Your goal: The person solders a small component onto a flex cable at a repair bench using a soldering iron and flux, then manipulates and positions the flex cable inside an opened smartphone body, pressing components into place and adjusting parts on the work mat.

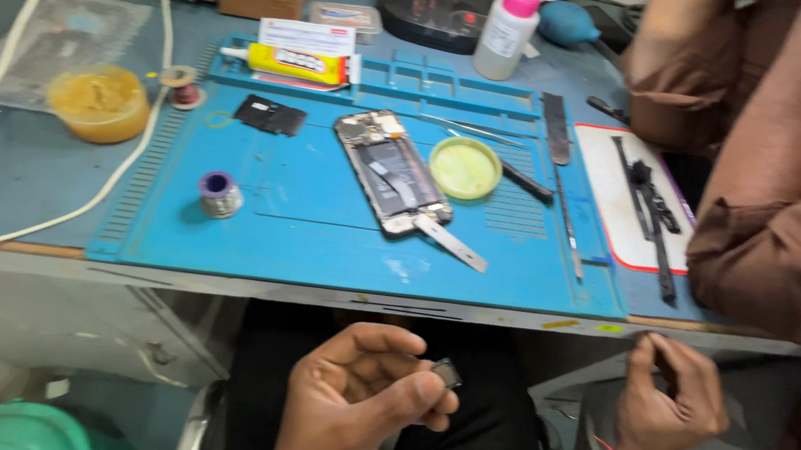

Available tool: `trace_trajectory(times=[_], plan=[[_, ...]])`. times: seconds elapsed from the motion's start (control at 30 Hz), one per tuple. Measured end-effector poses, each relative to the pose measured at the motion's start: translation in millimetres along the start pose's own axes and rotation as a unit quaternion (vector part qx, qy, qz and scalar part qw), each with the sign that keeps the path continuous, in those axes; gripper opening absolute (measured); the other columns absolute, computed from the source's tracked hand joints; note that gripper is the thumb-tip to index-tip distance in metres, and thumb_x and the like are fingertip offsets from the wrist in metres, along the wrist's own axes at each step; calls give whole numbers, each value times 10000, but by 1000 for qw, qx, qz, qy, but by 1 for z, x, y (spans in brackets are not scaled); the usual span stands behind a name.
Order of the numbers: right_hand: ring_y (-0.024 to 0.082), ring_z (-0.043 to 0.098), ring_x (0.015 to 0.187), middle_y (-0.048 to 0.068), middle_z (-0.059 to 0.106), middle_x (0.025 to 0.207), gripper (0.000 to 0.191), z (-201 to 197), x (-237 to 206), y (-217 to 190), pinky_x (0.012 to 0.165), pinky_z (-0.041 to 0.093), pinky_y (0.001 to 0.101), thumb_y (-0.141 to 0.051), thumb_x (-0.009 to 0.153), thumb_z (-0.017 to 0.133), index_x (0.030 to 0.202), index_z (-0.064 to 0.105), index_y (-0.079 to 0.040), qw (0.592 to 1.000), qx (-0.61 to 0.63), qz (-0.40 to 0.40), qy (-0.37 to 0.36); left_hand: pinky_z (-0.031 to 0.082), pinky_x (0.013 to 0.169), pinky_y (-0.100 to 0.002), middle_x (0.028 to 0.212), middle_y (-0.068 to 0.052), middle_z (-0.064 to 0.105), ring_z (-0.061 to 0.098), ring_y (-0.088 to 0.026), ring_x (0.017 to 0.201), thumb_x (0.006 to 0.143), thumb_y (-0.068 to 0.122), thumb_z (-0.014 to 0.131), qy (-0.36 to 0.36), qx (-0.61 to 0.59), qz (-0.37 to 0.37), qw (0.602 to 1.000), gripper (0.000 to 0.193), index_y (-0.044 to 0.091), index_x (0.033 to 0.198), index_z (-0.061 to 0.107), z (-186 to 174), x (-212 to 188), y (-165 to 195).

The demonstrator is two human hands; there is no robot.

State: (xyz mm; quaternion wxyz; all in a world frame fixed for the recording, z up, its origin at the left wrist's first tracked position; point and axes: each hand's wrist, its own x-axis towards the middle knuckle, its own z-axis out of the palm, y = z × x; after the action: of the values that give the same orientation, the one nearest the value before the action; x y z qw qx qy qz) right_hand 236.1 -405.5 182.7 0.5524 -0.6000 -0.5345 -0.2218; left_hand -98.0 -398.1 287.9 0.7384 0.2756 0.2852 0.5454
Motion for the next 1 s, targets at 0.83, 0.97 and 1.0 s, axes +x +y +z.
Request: trace_trajectory(times=[0.83, 0.97, 1.0], plan=[[165, 698, 897, 109, 692, 1066, 147, -1, 16, -15, 807, 589, 280, 6, 956, 774, 1085, 704, 5, 999, 5, -9, -32, 668, 625, -390, 777, -168, 775, 786, -230, 711, 732, 32, 831, 13, 35, 15, 999, 302, -69, 984, 698, -9, 7, -4], [171, 689, 895, 104, 684, 1010, 74, -4, 13, 1, 815, 577, 278, -9, 1012, 748, 1066, 699, -1, 999, 2, -21, -50, 655, 658, -370, 792, -172, 780, 777, -222, 714, 752, 2, 826, -4, 56, 34, 998, 278, -76, 996, 719, -7, 5, 3], [169, 679, 885, 96, 675, 999, 54, -4, 11, 6, 817, 571, 275, -18, 1025, 738, 1043, 691, 1, 998, 3, -16, -59, 649, 664, -363, 795, -173, 780, 774, -218, 712, 757, -6, 821, -4, 61, 43, 997, 273, -78, 1001, 723, -6, 4, 7]])
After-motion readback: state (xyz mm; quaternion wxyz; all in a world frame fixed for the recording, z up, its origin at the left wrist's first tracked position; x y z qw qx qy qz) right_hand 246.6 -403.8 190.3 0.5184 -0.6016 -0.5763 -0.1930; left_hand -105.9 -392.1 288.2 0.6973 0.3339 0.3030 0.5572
